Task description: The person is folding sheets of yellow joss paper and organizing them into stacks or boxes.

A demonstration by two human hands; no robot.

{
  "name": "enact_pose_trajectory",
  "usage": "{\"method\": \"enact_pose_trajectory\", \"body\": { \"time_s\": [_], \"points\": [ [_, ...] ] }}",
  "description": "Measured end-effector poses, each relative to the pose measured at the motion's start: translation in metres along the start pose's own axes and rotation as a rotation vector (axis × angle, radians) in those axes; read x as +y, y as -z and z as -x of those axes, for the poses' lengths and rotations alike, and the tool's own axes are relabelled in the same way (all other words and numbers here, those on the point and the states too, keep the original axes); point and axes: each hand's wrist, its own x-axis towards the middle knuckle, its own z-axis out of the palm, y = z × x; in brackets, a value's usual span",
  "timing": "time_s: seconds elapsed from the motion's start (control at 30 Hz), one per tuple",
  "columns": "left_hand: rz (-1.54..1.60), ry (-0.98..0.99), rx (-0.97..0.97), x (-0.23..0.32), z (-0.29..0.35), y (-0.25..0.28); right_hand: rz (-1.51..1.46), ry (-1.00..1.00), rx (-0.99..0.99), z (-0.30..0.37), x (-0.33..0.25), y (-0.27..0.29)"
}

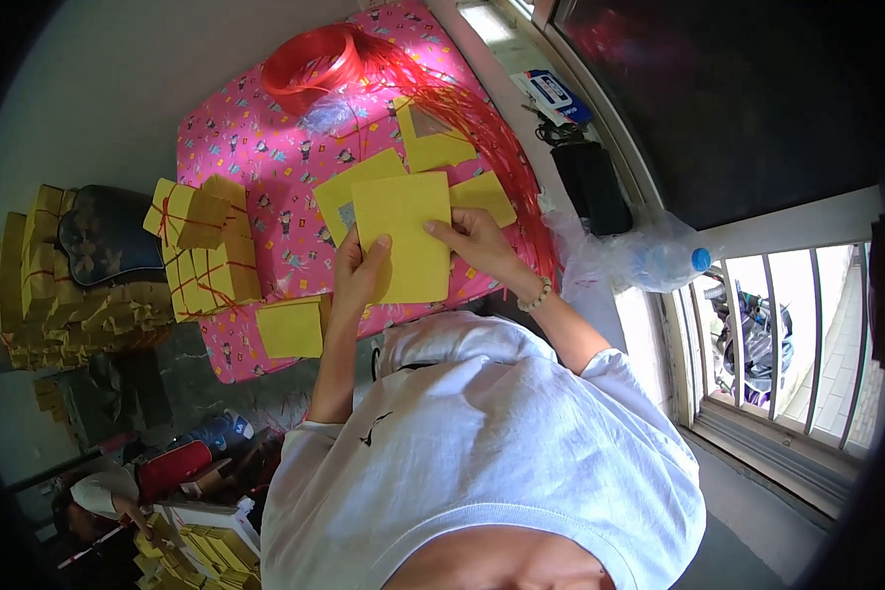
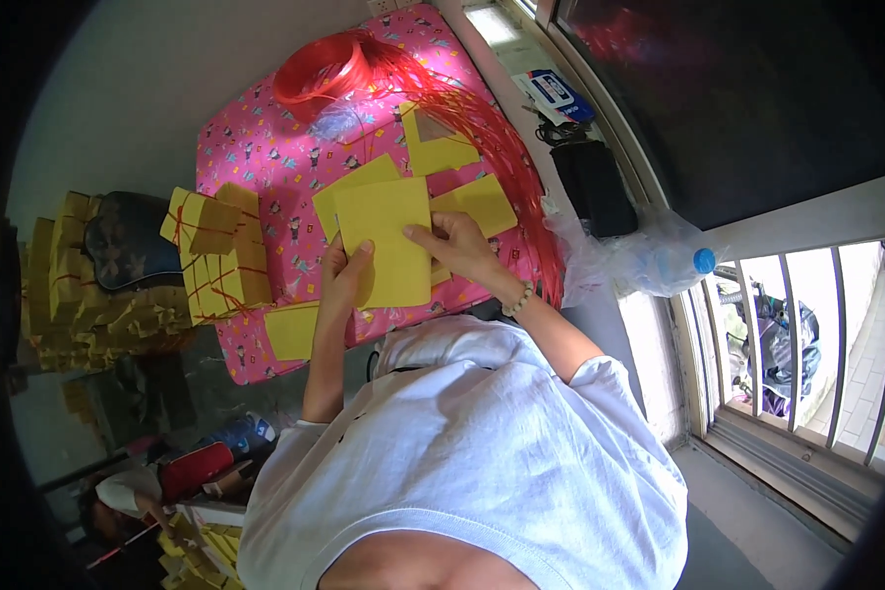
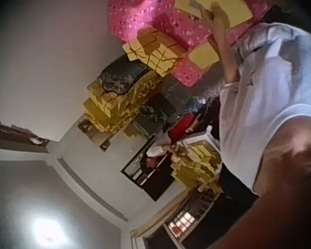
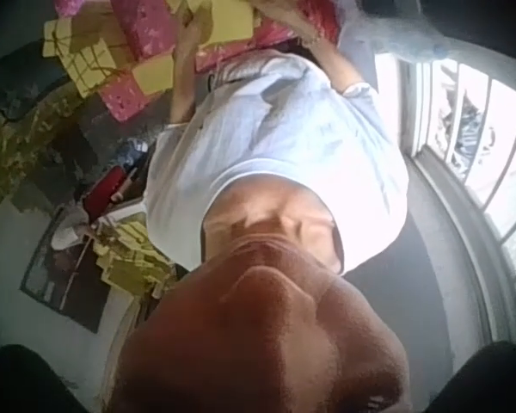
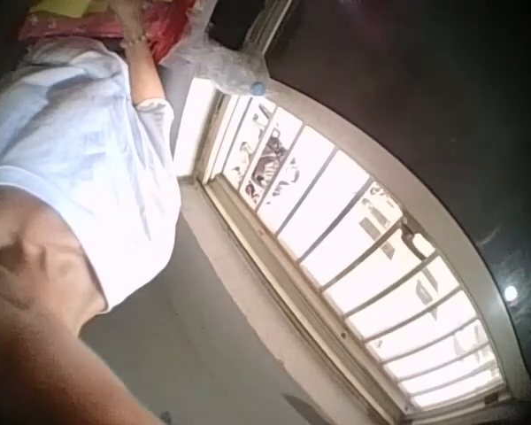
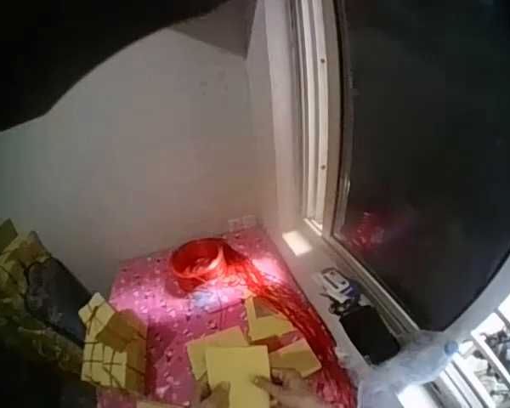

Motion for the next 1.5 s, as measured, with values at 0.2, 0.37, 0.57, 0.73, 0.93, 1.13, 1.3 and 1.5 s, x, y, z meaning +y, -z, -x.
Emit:
{"method": "enact_pose_trajectory", "body": {
  "time_s": [0.2,0.37,0.57,0.73,0.93,1.13,1.3,1.5],
  "points": [
    [-0.044,0.018,0.009,-0.014,0.006,0.010,0.038,-0.034,-0.020,0.011,0.017,-0.008],
    [-0.082,0.023,0.042,-0.007,0.007,0.013,-0.021,-0.139,-0.056,0.019,0.031,-0.019],
    [-0.065,0.011,0.082,-0.005,0.008,0.024,-0.039,-0.146,-0.013,0.024,0.047,-0.036],
    [-0.113,-0.042,0.124,-0.004,0.015,0.030,0.040,-0.253,-0.036,0.022,0.048,-0.035],
    [-0.173,0.133,-0.194,0.006,0.023,0.040,-0.218,-0.067,0.191,0.011,0.016,-0.023],
    [-0.136,0.168,-0.275,-0.002,0.010,0.041,-0.121,-0.174,0.179,0.022,0.019,-0.010],
    [-0.465,-0.121,-0.083,0.017,-0.026,0.008,-0.334,-0.031,0.509,0.020,0.040,0.047],
    [-0.541,-0.276,-0.021,0.009,-0.049,0.003,-0.321,-0.069,0.900,-0.005,0.111,0.103]
  ]
}}
